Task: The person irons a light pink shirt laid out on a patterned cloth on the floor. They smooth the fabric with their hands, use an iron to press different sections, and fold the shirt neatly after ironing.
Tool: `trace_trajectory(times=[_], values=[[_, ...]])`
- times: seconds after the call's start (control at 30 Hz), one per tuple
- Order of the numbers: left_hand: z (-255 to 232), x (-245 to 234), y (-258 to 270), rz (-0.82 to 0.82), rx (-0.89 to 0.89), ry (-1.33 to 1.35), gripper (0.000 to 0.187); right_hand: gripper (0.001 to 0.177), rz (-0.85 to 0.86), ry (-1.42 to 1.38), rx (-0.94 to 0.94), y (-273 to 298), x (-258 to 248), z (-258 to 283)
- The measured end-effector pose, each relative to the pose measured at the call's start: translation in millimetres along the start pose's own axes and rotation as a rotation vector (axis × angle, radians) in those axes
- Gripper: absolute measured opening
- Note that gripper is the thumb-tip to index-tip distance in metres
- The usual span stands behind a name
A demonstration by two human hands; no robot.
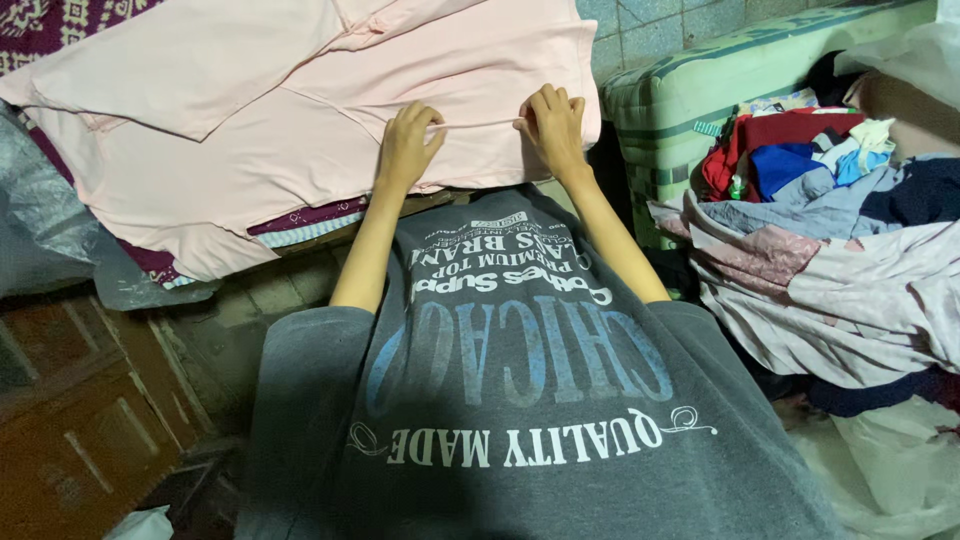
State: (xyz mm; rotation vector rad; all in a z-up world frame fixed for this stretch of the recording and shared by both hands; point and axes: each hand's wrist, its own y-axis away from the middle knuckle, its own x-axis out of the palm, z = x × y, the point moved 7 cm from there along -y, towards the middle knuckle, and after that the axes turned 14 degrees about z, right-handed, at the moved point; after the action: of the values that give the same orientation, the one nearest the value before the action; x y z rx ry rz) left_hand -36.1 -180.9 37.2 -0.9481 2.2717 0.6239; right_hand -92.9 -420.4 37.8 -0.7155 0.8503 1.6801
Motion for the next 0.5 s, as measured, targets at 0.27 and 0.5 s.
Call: trace_trajectory(times=[0.27,0.5], values=[[-13,31,-27,0.110,0.020,-0.009,0.024,0.032,-0.427,-0.082,0.357,67,-18,-51],[-20,54,-38,0.147,0.050,0.045,0.021,0.020,-0.344,-0.740,0.474,128,39,-125]])
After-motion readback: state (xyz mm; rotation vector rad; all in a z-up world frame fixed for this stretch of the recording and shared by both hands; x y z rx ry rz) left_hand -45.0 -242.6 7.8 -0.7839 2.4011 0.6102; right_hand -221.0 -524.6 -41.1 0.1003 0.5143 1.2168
